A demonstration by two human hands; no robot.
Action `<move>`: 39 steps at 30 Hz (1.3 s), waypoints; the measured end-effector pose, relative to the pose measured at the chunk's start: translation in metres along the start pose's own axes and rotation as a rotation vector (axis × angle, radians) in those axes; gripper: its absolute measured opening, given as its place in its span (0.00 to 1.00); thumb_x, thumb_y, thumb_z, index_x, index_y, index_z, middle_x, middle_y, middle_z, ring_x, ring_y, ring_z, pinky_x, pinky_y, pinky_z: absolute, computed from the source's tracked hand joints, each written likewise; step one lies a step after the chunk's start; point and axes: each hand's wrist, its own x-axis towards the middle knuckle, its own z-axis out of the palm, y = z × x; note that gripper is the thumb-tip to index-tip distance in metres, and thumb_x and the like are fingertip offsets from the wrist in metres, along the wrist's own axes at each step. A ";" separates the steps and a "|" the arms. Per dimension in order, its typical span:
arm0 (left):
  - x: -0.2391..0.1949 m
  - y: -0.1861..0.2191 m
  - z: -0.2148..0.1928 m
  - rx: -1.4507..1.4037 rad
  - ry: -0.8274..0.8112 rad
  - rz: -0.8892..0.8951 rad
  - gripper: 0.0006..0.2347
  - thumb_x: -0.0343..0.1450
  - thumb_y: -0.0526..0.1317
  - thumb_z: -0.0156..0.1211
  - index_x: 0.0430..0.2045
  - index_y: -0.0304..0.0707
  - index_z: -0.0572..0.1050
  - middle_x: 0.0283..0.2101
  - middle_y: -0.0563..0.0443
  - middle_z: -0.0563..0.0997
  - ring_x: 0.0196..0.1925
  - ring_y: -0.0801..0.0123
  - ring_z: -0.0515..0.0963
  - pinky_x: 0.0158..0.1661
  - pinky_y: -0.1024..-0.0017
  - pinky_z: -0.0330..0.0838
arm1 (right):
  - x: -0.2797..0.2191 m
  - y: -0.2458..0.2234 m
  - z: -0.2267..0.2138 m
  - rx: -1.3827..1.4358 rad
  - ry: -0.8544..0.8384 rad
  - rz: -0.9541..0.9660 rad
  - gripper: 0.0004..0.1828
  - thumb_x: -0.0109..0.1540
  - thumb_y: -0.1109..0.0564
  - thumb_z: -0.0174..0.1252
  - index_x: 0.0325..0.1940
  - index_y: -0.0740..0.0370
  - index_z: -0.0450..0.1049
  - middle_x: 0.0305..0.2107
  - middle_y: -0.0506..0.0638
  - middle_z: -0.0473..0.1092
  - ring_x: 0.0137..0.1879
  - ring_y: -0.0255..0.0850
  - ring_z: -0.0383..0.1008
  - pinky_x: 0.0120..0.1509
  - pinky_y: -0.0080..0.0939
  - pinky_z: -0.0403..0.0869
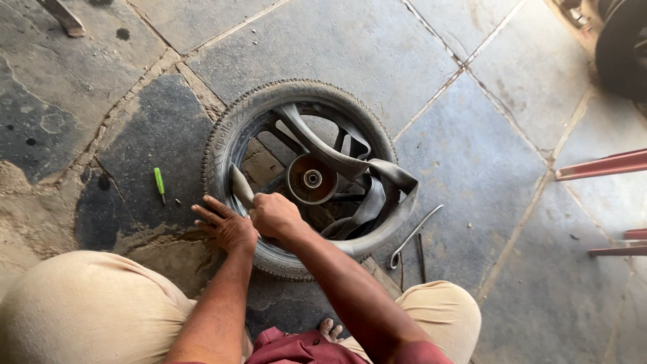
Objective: The person removes the inner tube from a motorcycle tire by hand, pulling it out from between the tire and the rim. They then use a metal bar to pry the tire bead away from the rim to fully separate the components.
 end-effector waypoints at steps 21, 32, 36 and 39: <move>-0.025 0.025 -0.087 0.083 -0.279 -0.028 0.51 0.70 0.49 0.64 0.72 0.34 0.23 0.77 0.20 0.27 0.64 0.30 0.72 0.57 0.50 0.76 | -0.023 0.103 0.083 -0.068 0.240 0.134 0.14 0.64 0.48 0.60 0.47 0.57 0.68 0.37 0.57 0.76 0.48 0.56 0.77 0.50 0.59 0.74; -0.076 0.001 -0.034 0.302 -0.406 0.036 0.29 0.74 0.37 0.55 0.70 0.21 0.53 0.68 0.22 0.65 0.63 0.43 0.76 0.57 0.52 0.74 | -0.031 0.172 0.087 -0.196 0.289 0.301 0.11 0.62 0.47 0.60 0.47 0.47 0.77 0.44 0.51 0.76 0.56 0.52 0.73 0.59 0.63 0.68; -0.119 0.007 -0.056 0.578 -0.660 0.451 0.19 0.71 0.36 0.59 0.57 0.34 0.78 0.64 0.37 0.77 0.65 0.53 0.78 0.62 0.58 0.73 | -0.048 0.178 0.080 -0.288 0.342 0.299 0.13 0.62 0.50 0.59 0.51 0.45 0.78 0.47 0.50 0.75 0.60 0.51 0.70 0.71 0.64 0.58; -0.135 0.017 -0.064 0.596 -0.549 0.462 0.16 0.74 0.34 0.54 0.56 0.35 0.78 0.60 0.40 0.79 0.61 0.50 0.80 0.55 0.45 0.80 | -0.054 0.176 0.069 -0.329 0.297 0.293 0.15 0.60 0.51 0.60 0.51 0.48 0.78 0.48 0.51 0.74 0.62 0.51 0.68 0.77 0.71 0.46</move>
